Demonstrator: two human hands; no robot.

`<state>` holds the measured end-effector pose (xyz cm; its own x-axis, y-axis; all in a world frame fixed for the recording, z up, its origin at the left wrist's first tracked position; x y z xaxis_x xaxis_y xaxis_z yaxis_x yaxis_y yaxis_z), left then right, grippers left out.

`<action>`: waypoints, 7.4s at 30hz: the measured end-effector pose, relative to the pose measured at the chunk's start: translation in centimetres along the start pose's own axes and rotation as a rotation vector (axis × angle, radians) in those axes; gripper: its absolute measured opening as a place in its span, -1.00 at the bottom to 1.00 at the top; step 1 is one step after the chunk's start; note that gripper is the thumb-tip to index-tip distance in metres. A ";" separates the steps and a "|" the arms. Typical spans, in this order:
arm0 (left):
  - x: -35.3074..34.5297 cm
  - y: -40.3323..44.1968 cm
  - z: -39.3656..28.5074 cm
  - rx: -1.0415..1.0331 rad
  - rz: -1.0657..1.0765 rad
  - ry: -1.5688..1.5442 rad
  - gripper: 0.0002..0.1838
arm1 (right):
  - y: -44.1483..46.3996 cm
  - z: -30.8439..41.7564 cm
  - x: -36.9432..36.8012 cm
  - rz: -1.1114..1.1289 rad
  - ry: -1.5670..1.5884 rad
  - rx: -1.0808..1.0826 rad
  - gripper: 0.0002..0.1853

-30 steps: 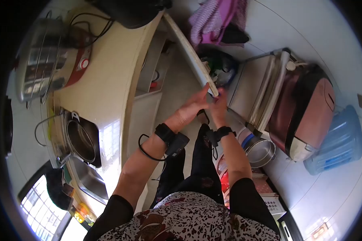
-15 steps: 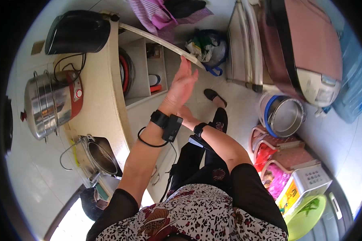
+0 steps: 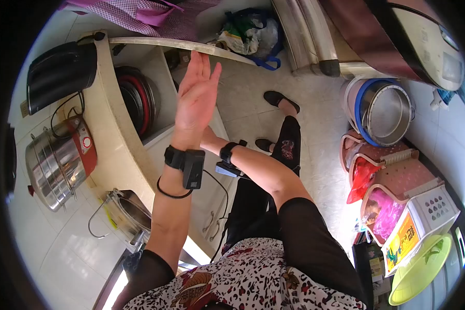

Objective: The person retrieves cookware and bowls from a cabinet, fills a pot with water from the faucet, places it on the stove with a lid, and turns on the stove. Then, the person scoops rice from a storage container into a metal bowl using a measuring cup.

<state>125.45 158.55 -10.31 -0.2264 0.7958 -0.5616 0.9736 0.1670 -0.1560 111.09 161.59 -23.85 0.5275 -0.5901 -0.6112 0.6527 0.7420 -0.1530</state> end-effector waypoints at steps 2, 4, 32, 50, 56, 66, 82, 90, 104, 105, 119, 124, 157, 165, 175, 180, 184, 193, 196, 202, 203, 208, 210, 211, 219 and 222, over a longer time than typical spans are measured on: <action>0.4 -0.1 -0.1 0.021 0.018 -0.048 -0.11 | 2.6 -0.4 -0.7 -0.013 0.210 -0.009 -0.57; 0.8 -0.1 -0.7 0.057 0.021 -0.084 -0.13 | 5.9 -2.7 -1.6 0.008 0.329 -0.009 -0.61; 6.3 0.4 -4.1 0.373 0.193 -0.655 -0.44 | 25.6 -6.1 -17.7 0.269 -0.984 0.525 -0.54; 4.4 1.4 -3.7 0.344 -0.004 -0.841 -0.59 | 26.4 -4.2 -12.9 0.125 -0.605 0.239 -0.69; 4.1 1.8 -3.3 0.270 0.006 -0.895 -0.75 | 19.9 1.7 -4.3 -0.157 -0.681 0.150 -0.80; 3.5 2.0 -3.8 0.308 -0.142 -0.865 -0.88 | 13.9 0.9 9.1 -0.290 -0.938 -0.232 -0.78; 0.7 3.7 -2.3 0.212 -0.613 -0.666 -0.86 | 1.9 14.3 8.7 -0.203 -0.841 -0.063 -0.75; 0.6 4.4 -2.1 0.241 -0.720 -0.635 -0.75 | 1.2 20.8 -0.5 -0.217 -0.761 0.298 -0.73; 0.2 4.2 -2.3 0.263 -0.763 -0.595 -0.72 | 5.0 16.1 -14.5 0.218 -0.146 -0.117 -0.65; 0.1 3.9 -2.1 0.278 -0.763 -0.590 -0.72 | 5.0 16.1 -15.3 0.211 -0.168 -0.103 -0.57; 1.3 3.2 -2.6 0.307 -0.389 -0.430 -0.67 | 11.1 5.9 -7.1 0.135 -0.437 -0.164 -0.66; 2.2 2.6 -2.7 0.284 -0.364 -0.708 -0.57 | 20.9 2.0 -9.3 0.247 -0.553 0.013 -0.58; 6.5 2.6 -4.5 0.281 0.010 -1.030 -0.32 | 29.3 -9.7 -13.2 0.254 -0.438 -0.041 -0.48; 6.0 2.4 -4.0 0.284 -0.051 -1.022 -0.36 | 29.9 -8.8 -13.5 0.187 -0.436 -0.064 -0.49; 5.8 2.8 -3.3 0.201 -0.131 -0.956 -0.75 | 20.1 4.4 -0.2 -0.098 -0.961 0.040 -0.67; 5.4 2.9 -4.8 0.311 -0.431 -0.977 -0.88 | 14.1 8.7 6.2 -0.227 -1.074 0.239 -0.72; 5.0 3.4 -3.2 0.364 -0.560 -0.914 -0.85 | 10.0 11.2 7.0 -0.155 -1.069 0.101 -0.68; 3.0 4.0 -10.2 -0.297 -0.504 0.673 -0.59 | 0.8 14.1 -2.5 0.515 -1.281 -0.255 -0.58; 4.9 9.1 -1.7 -0.240 -0.620 0.406 -0.55 | -2.5 12.5 -6.5 1.005 -1.550 -0.466 -0.55; 4.0 5.4 -6.5 0.114 -0.677 0.431 -0.48 | -7.1 13.7 -7.7 2.291 -2.037 -0.970 -0.48; 3.2 5.6 -7.5 0.021 -0.612 0.726 -0.45 | -7.5 14.5 -7.9 2.408 -2.016 -0.990 -0.47; 3.8 6.6 -6.6 0.276 -0.648 0.572 -0.39 | -8.8 16.1 -11.6 1.663 -1.384 -0.511 -0.56; 3.6 5.8 -8.1 0.253 -0.587 0.613 -0.40 | -7.1 18.0 -14.1 1.229 -1.020 -0.352 -0.59; 3.4 5.3 -9.0 0.224 -0.579 0.639 -0.42 | -6.7 18.6 -15.2 1.071 -0.840 -0.286 -0.59; 2.5 1.8 -11.7 -0.234 -0.567 0.725 -0.54 | -11.2 10.2 -25.4 0.881 -0.467 -0.245 -0.38; 2.5 1.9 -11.4 -0.354 -0.552 0.732 -0.53 | -11.9 8.3 -26.9 0.822 -0.486 -0.185 -0.32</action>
<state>127.10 167.46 -2.77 -0.6938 0.6979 0.1776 0.7166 0.6935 0.0745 93.67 165.94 0.87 0.9747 0.0987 -0.2007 -0.0938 0.9950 0.0339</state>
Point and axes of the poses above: each hand's wrist, its own y-axis towards the middle knuckle, its own x-axis out of the back of the hand, z = x × y, the point moved 8 cm from there along y, towards the middle knuckle, and after that the axes turned 2 degrees about y, right-handed, at the moved point
